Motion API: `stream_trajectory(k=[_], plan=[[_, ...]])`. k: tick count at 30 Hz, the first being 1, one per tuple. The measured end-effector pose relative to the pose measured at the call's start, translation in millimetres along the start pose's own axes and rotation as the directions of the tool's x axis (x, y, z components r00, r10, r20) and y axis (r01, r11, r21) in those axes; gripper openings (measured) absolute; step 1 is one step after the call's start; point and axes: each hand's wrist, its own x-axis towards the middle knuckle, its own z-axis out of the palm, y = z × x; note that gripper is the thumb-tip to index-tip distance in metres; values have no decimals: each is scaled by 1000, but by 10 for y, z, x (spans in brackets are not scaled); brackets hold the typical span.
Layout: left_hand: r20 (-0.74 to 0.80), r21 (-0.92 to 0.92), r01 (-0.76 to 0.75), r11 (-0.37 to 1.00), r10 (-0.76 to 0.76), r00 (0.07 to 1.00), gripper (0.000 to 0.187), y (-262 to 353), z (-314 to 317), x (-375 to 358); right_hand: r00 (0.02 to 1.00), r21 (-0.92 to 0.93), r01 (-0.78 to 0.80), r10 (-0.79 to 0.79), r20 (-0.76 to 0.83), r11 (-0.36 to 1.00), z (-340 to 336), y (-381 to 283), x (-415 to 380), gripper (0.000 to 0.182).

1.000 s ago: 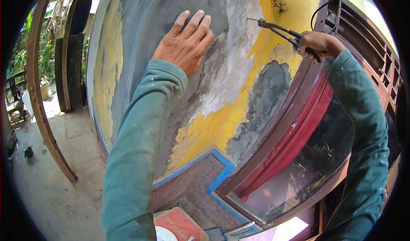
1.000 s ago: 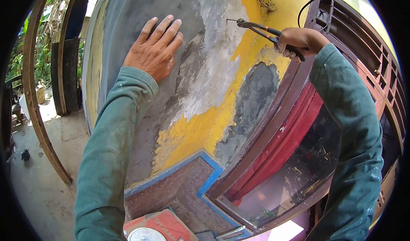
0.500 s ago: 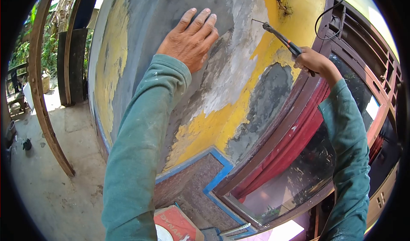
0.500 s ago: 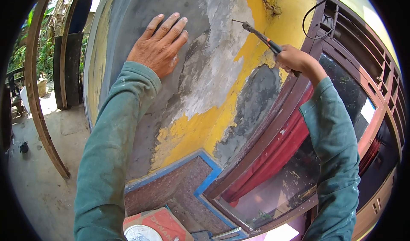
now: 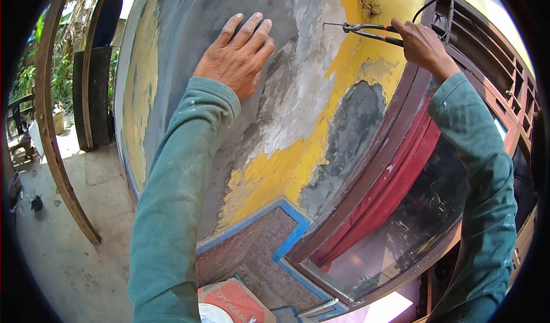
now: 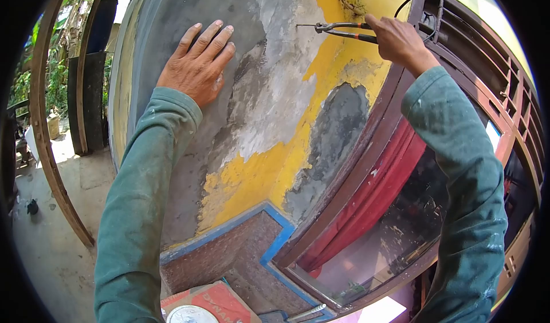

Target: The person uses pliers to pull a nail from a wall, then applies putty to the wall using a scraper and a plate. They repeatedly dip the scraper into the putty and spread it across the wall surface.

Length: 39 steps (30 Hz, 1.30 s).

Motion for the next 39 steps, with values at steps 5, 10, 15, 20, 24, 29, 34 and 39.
stream_trajectory(k=[5, 10, 15, 20, 24, 29, 34, 39], plan=[[5, 30, -3, 1000, 3, 1000, 49, -10, -7, -21, 637, 632, -638, -158, 754, 440, -252, -53, -44, 26], [-32, 14, 20, 1000, -19, 999, 47, 8, 12, -20, 745, 464, -456, 42, 666, 759, -236, 60, 56, 26], [-32, 1, 20, 1000, -20, 999, 45, -22, 2, 7, 981, -217, 88, -122, -149, 972, -104, 761, -1154, 47], [-142, -102, -52, 993, 37, 989, 49, -87, 9, 31, 967, 66, -242, 235, 99, 968, 11, 1182, -3346, 66], [-152, -259, -7, 966, -33, 988, 42, 120, -68, -434, 555, 396, -822, 422, 716, 409, -536, -272, -5164, 55], [137, -758, 294, 582, -298, 945, 32, 843, -773, -2293, -38, -34, -979, 18, 999, -202, -530, -2567, -7367, 27], [942, -247, 964, 102, -210, 264, 38, 1668, -1662, -5373, -16, 25, -992, -321, 947, 124, -690, -4465, -8083, 34], [933, 357, 918, 171, -101, -344, 43, 1699, -3859, -7862, 28, 286, -905, -627, 778, 314, -595, -5740, -7362, 59]])
